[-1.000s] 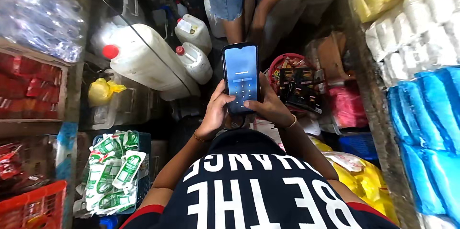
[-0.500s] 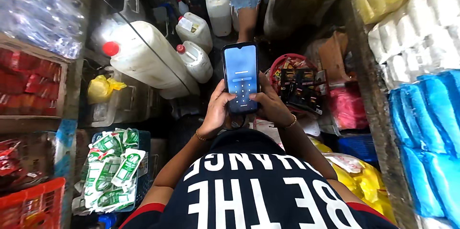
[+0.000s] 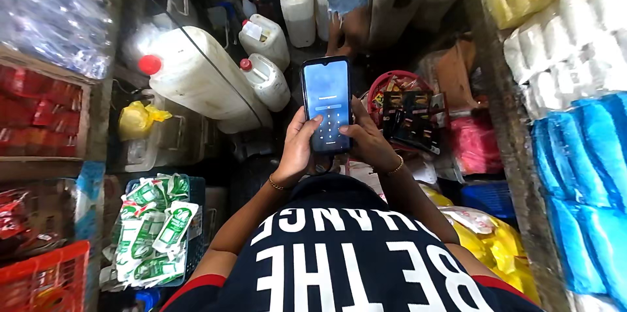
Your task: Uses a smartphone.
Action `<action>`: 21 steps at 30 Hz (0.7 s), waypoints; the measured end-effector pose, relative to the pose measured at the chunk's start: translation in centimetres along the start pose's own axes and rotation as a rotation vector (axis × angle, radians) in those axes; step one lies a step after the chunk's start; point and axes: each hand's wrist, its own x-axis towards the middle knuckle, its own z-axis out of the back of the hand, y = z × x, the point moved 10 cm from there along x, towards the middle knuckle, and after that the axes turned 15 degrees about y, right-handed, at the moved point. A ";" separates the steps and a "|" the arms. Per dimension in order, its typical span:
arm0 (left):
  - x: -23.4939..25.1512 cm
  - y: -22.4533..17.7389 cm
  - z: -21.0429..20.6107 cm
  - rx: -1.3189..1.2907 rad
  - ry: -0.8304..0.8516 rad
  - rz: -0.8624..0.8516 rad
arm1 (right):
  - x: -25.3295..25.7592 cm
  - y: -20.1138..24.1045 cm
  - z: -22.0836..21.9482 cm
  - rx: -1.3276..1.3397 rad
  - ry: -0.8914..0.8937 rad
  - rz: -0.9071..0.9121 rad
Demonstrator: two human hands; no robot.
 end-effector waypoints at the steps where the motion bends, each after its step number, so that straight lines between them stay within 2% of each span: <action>1: 0.0 0.0 0.0 -0.002 -0.007 0.002 | 0.0 0.0 0.0 -0.004 -0.002 -0.003; 8: -0.4 0.2 0.3 -0.006 -0.017 0.035 | 0.1 0.0 -0.2 -0.014 -0.011 -0.012; 12: -0.2 -0.1 0.3 -0.016 -0.026 -0.010 | 0.2 0.2 -0.4 -0.026 -0.011 -0.011; 21: -0.3 -0.1 0.0 0.101 0.058 0.007 | 0.1 -0.1 0.0 -0.161 -0.193 -0.143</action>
